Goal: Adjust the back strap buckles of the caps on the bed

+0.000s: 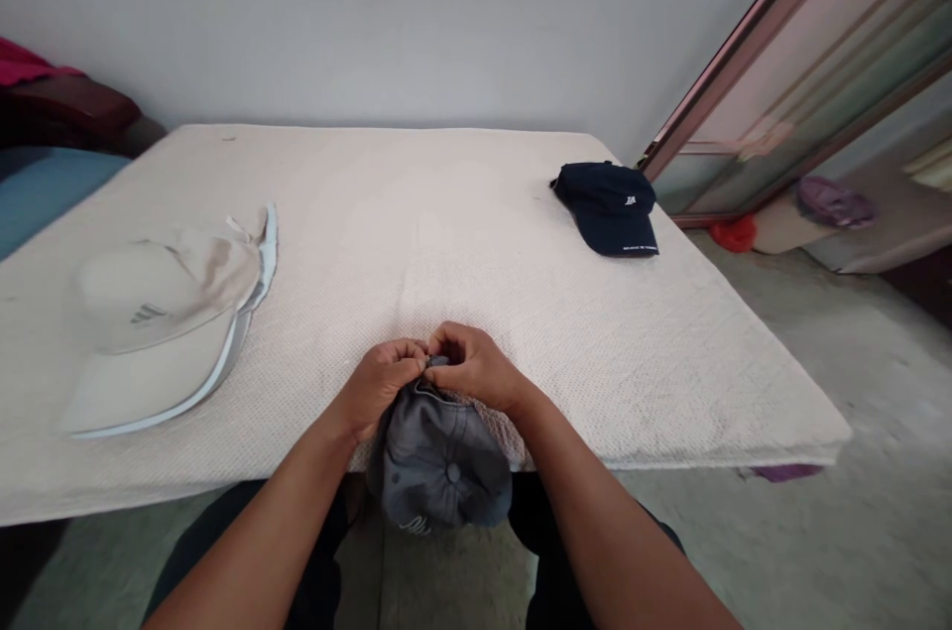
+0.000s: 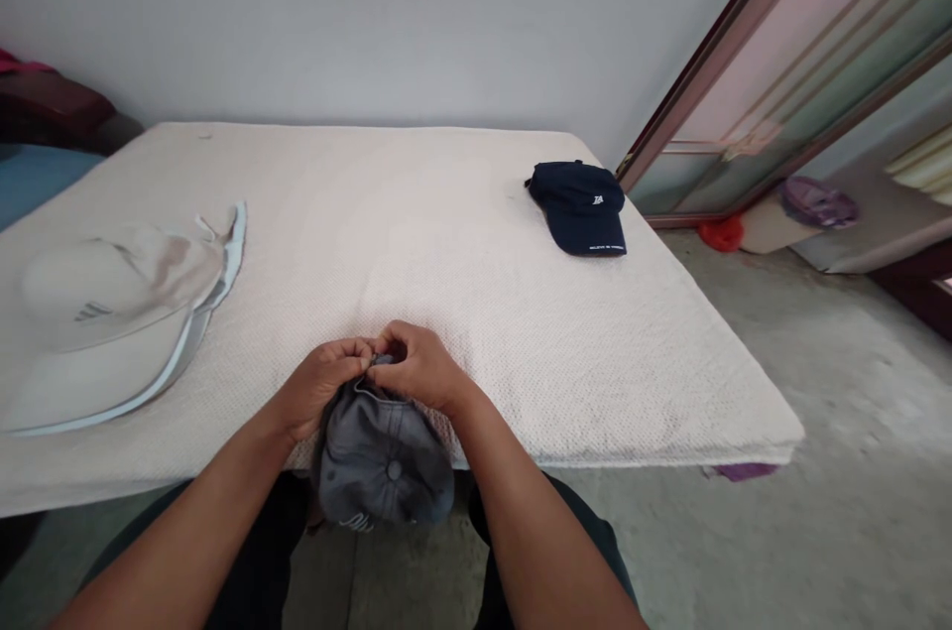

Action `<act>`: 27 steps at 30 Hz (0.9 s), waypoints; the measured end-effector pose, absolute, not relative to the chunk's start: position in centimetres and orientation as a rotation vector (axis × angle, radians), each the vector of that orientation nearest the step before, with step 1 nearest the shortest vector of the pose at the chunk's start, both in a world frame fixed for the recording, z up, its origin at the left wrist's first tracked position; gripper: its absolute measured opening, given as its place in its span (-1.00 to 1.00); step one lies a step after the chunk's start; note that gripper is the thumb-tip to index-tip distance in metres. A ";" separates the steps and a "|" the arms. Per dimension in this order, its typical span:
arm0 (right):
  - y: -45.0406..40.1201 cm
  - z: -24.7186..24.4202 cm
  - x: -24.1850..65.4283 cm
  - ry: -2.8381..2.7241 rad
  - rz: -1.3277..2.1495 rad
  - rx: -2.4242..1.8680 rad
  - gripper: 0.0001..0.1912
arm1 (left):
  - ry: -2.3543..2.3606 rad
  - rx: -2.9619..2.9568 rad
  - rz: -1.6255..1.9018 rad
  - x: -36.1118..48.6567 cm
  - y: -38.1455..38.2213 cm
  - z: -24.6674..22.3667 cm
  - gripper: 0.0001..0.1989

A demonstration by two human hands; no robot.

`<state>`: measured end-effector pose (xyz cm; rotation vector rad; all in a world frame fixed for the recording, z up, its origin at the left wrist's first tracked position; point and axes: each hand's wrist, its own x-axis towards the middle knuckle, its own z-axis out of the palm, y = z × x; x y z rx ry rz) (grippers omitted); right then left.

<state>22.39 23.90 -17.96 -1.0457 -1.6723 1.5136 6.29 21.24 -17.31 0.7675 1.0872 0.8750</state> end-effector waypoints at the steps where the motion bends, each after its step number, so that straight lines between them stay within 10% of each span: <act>1: 23.9 -18.0 22.4 -1.658 1.511 -1.055 -0.85 | 1.070 0.737 0.883 6.3 21.2 -17.3 -0.90; 27: 23.9 -17.4 22.8 -1.747 1.324 -1.154 -0.83 | 1.234 1.001 1.002 6.2 21.1 -17.2 -0.88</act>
